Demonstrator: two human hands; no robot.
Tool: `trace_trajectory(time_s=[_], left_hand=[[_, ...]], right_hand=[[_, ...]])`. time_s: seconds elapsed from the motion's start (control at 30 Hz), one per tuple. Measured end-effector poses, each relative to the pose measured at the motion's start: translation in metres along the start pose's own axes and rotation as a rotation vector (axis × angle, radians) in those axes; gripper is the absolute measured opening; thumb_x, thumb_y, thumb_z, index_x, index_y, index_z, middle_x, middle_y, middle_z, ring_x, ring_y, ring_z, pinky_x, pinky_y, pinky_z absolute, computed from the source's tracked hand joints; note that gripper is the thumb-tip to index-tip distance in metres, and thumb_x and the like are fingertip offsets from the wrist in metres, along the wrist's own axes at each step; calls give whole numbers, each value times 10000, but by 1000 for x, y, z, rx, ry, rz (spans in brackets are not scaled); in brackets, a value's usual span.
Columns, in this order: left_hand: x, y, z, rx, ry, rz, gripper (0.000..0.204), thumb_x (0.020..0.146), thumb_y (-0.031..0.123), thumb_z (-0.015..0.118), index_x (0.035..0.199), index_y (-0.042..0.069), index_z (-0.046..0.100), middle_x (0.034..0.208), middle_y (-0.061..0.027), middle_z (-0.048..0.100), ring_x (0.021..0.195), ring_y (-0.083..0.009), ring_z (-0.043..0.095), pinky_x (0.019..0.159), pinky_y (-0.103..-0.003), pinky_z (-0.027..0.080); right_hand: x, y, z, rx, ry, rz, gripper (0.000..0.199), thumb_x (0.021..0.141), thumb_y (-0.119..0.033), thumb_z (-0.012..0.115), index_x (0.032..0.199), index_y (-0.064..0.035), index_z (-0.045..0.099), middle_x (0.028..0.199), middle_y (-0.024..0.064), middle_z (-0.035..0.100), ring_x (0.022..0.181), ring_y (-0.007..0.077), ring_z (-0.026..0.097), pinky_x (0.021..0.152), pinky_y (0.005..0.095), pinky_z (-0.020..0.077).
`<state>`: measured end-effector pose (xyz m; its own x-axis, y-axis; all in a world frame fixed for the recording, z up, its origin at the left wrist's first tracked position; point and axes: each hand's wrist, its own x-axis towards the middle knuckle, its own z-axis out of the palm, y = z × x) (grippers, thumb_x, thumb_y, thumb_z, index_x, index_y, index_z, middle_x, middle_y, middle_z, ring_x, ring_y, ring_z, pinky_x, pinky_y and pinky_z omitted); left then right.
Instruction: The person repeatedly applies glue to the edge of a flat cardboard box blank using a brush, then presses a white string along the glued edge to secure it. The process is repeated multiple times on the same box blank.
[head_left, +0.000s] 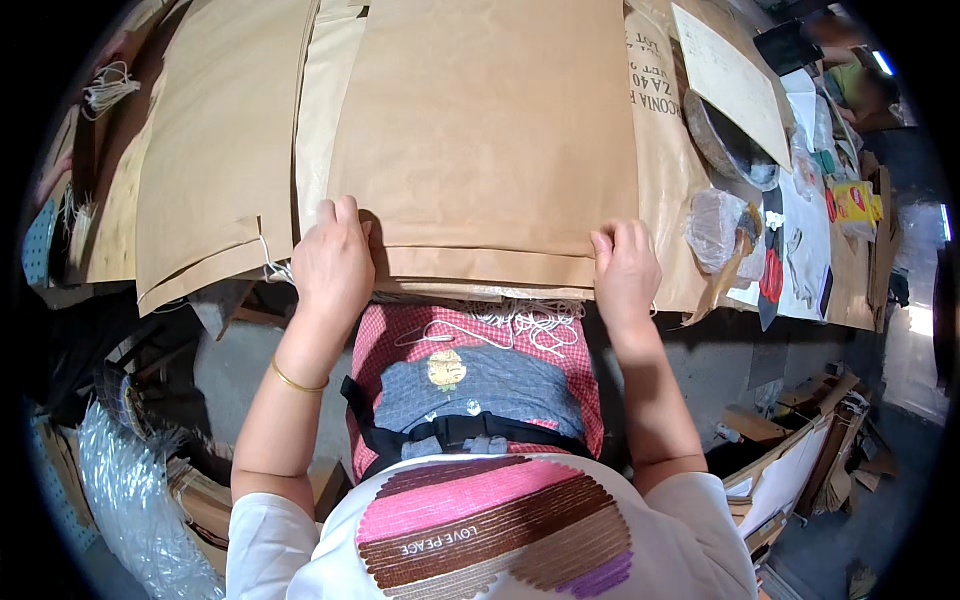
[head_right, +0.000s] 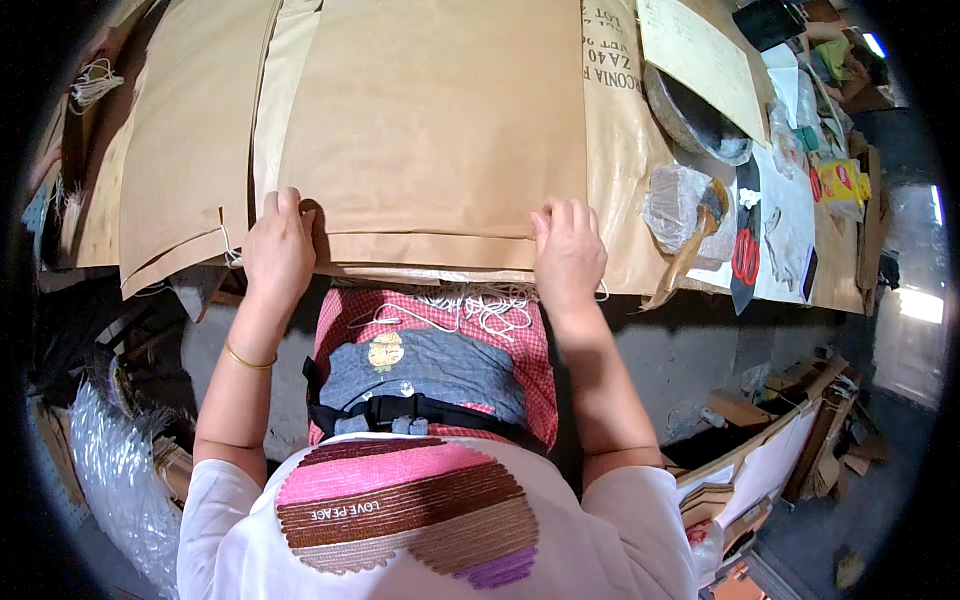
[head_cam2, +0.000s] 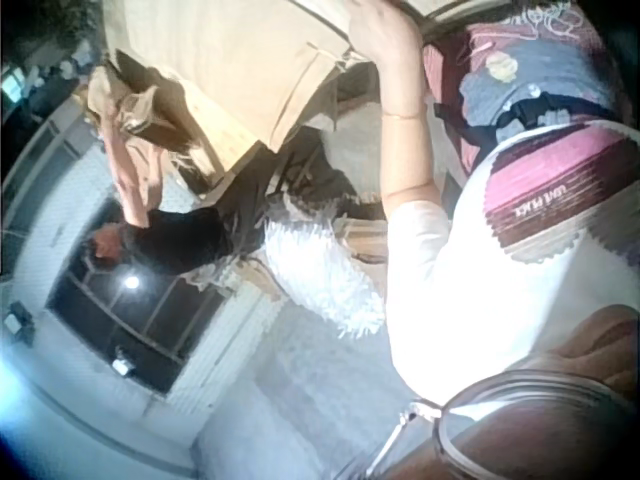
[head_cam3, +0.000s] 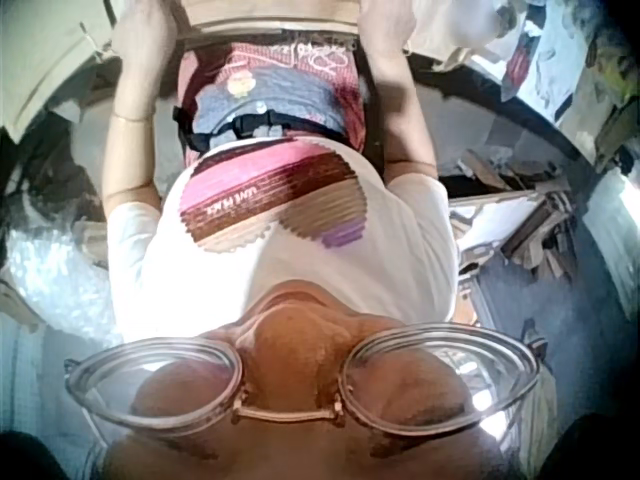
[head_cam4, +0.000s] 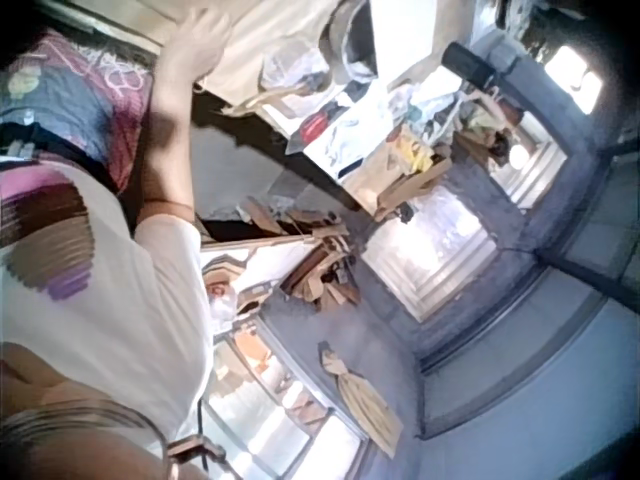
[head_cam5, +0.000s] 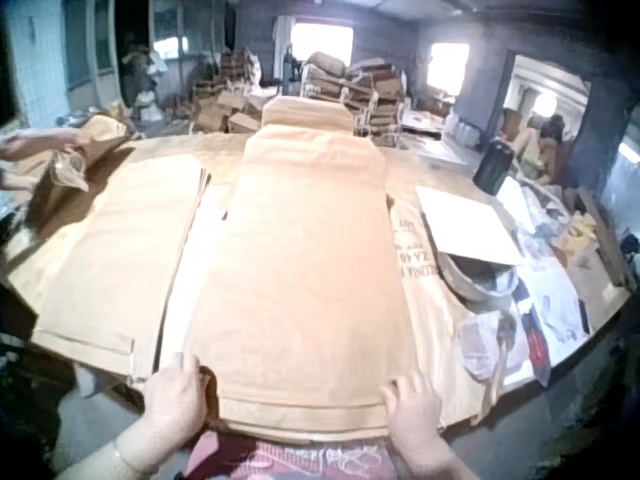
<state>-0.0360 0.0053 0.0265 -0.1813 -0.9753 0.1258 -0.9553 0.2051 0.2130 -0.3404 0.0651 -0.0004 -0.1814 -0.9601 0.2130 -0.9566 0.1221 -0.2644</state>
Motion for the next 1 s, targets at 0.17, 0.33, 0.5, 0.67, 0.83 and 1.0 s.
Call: trace_trajectory(time_s=[0.17, 0.33, 0.5, 0.67, 0.83, 1.0], left_hand=[[-25, 48, 2, -122, -166, 601, 794, 758, 307, 712, 1366, -41, 339, 1369, -248, 404, 1297, -381, 368, 1078, -435, 310], [-29, 17, -1, 177, -301, 166, 1065, 747, 621, 595, 1398, -133, 219, 1486, -277, 212, 1411, -371, 157, 1156, -418, 150], [-31, -11, 2, 116, -197, 130, 835, 870, 438, 567, 1391, -128, 245, 1480, -289, 213, 1399, -403, 167, 1141, -428, 182], [-28, -8, 12, -14, -87, 85, 664, 928, 330, 523, 1384, -98, 299, 1478, -262, 248, 1395, -384, 194, 1127, -436, 213], [-27, -21, 13, -233, 2, 73, 583, 902, 215, 569, 1349, -87, 350, 1419, -289, 326, 1341, -418, 286, 1108, -442, 255], [-31, -45, -4, -1084, -80, -549, 264, 882, 176, 626, 1002, -44, 544, 793, -87, 601, 681, -154, 534, 608, -286, 448]], right_hand=[[-17, -61, 19, 125, -122, -579, 607, 763, -271, 673, 1280, -3, 503, 1284, 172, 522, 1247, 301, 445, 1097, 461, 276], [-30, -35, 3, -44, -203, -130, 870, 843, -412, 621, 1439, 53, 190, 1511, 239, 168, 1416, 334, 155, 1156, 451, 116], [-25, 16, -9, 125, 50, 141, 685, 837, -275, 657, 1335, 101, 373, 1392, 288, 356, 1277, 394, 362, 1065, 445, 300], [-19, 16, -6, 91, 132, 164, 443, 797, -154, 672, 1164, 65, 554, 1230, 193, 543, 1117, 342, 504, 945, 434, 416], [-21, 15, -16, 598, 120, 246, 369, 849, -37, 565, 1209, 29, 517, 1238, 153, 548, 1123, 254, 521, 932, 377, 435], [-19, 33, -79, 1448, -246, 493, 453, 855, 20, 507, 1299, 43, 416, 1241, 129, 545, 784, 28, 573, 456, 134, 361]])
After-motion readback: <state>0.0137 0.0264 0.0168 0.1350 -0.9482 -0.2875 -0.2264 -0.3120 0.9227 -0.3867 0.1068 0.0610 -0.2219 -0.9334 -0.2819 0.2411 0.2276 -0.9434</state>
